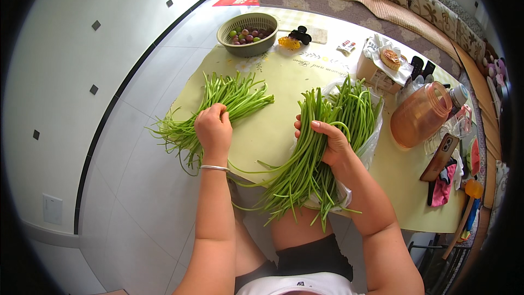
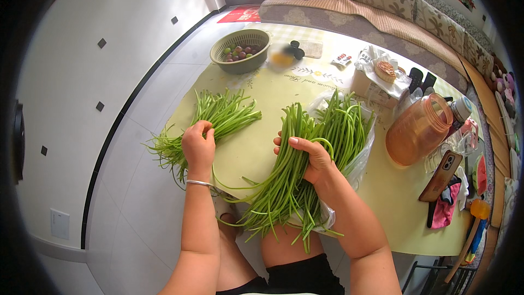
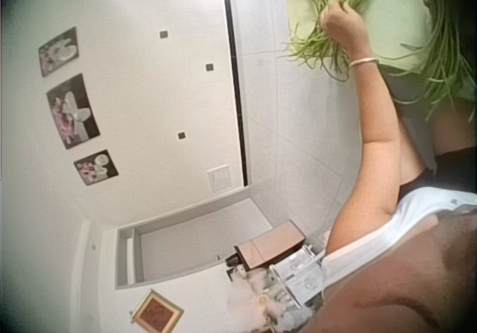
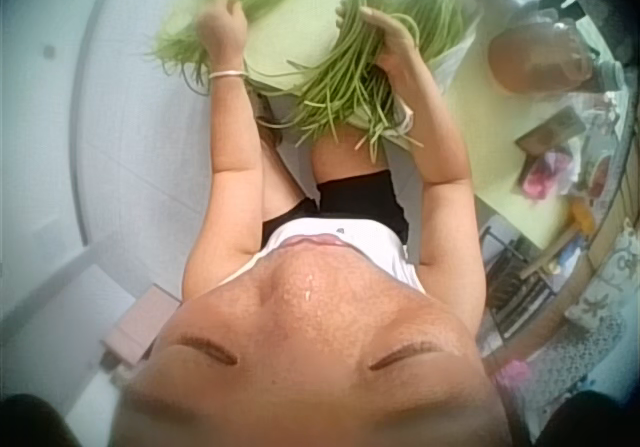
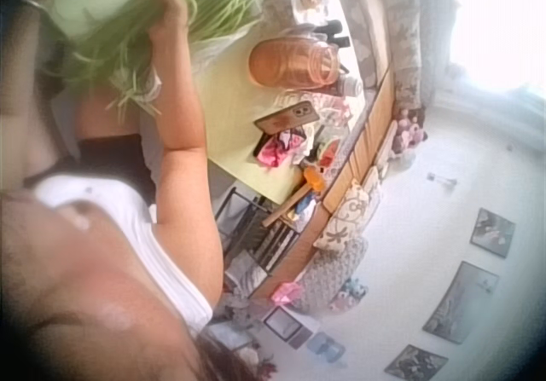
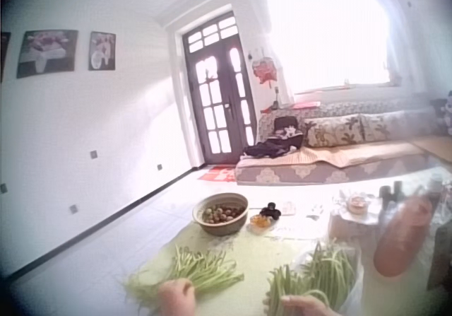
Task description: The person sits on the floor and snaps the ends off long green vegetables by hand, placing the trimmed pieces into a plastic bag on the table.
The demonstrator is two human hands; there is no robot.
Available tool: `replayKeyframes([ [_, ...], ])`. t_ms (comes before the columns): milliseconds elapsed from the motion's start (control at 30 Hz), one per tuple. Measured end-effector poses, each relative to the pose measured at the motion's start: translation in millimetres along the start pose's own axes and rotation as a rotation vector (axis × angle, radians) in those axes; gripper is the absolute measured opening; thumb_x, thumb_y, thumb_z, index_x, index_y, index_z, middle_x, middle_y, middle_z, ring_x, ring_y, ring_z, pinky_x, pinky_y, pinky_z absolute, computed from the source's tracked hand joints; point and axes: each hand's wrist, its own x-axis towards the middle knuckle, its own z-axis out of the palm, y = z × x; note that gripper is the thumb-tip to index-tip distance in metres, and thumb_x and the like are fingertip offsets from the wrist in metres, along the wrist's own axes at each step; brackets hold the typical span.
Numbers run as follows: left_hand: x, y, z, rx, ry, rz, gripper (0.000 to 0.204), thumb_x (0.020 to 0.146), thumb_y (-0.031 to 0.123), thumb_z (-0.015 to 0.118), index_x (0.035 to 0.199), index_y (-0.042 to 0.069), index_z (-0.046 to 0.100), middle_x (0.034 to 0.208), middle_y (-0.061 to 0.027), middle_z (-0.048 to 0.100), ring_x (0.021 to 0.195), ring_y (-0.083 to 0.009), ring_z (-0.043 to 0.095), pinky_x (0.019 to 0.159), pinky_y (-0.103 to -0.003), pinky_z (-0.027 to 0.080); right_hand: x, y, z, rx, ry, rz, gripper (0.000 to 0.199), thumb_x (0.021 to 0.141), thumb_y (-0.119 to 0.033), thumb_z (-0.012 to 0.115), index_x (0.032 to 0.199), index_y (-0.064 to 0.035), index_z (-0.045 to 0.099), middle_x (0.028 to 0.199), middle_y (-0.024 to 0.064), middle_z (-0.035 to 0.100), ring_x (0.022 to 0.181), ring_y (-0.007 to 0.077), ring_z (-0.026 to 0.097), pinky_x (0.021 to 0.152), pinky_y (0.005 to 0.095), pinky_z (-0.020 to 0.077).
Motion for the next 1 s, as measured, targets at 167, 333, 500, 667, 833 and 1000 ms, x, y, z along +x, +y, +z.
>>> replayKeyframes([
  [167,-4.5,-9.2,2.6,0.212,-0.032,0.077,0.011,0.071,0.01,0.074,0.079,0.008,0.067,0.081,-0.0076,0.063,0.086,-0.0289,0.059,0.076,-0.042,0.047,0.9,1.0,3.3,0.039,0.005,0.009,0.045,0.082,-0.014,0.07,0.121,0.003,0.055,0.109,0.0146,0.066,0.098,0.0259,0.066,0.081,0.0419,0.0572],
  [333,-2.5,1.7,-1.9,0.253,0.039,0.124,0.01,0.073,0.007,0.072,0.081,0.007,0.066,0.077,-0.0097,0.062,0.081,-0.0306,0.058,0.074,-0.042,0.048,0.2,0.9,2.7,0.043,0.018,0.014,0.041,0.083,-0.013,0.07,0.119,0.0023,0.056,0.11,0.0152,0.066,0.099,0.0264,0.066,0.081,0.0443,0.0573],
  [500,0.8,23.9,-20.3,0.062,0.113,0.137,0.009,0.078,0.004,0.069,0.085,0.006,0.064,0.076,-0.0102,0.062,0.069,-0.0281,0.059,0.064,-0.039,0.048,1.1,2.2,1.5,0.037,0.01,0.014,0.04,0.084,-0.015,0.069,0.118,0.0015,0.056,0.112,0.0145,0.065,0.102,0.026,0.065,0.084,0.046,0.0562],
  [667,-18.0,88.1,-40.7,-0.056,0.062,0.249,0.011,0.078,0.002,0.069,0.087,0.006,0.063,0.077,-0.0102,0.063,0.065,-0.028,0.06,0.058,-0.037,0.049,-0.8,1.4,1.9,0.005,0.071,0.0,0.048,0.084,-0.018,0.069,0.124,0.0023,0.053,0.114,0.0141,0.065,0.104,0.0245,0.065,0.087,0.0418,0.0548],
  [833,-49.9,128.4,-40.2,-0.174,-0.133,0.368,0.012,0.075,0.0,0.068,0.084,0.005,0.061,0.076,-0.0123,0.061,0.066,-0.0321,0.06,0.059,-0.04,0.048,0.4,2.0,6.8,0.025,0.04,0.008,0.047,0.084,-0.025,0.072,0.116,0.006,0.059,0.104,0.0161,0.068,0.093,0.0248,0.067,0.085,0.041,0.0554],
  [1000,-70.2,151.0,-39.7,-0.246,-0.315,0.391,0.014,0.072,-0.003,0.064,0.081,0.003,0.056,0.078,-0.0138,0.057,0.068,-0.034,0.058,0.061,-0.043,0.048,-0.2,3.4,5.1,0.055,-0.014,-0.006,0.05,0.085,-0.025,0.072,0.119,0.008,0.057,0.112,0.0182,0.065,0.105,0.0272,0.063,0.096,0.0422,0.0499],
])
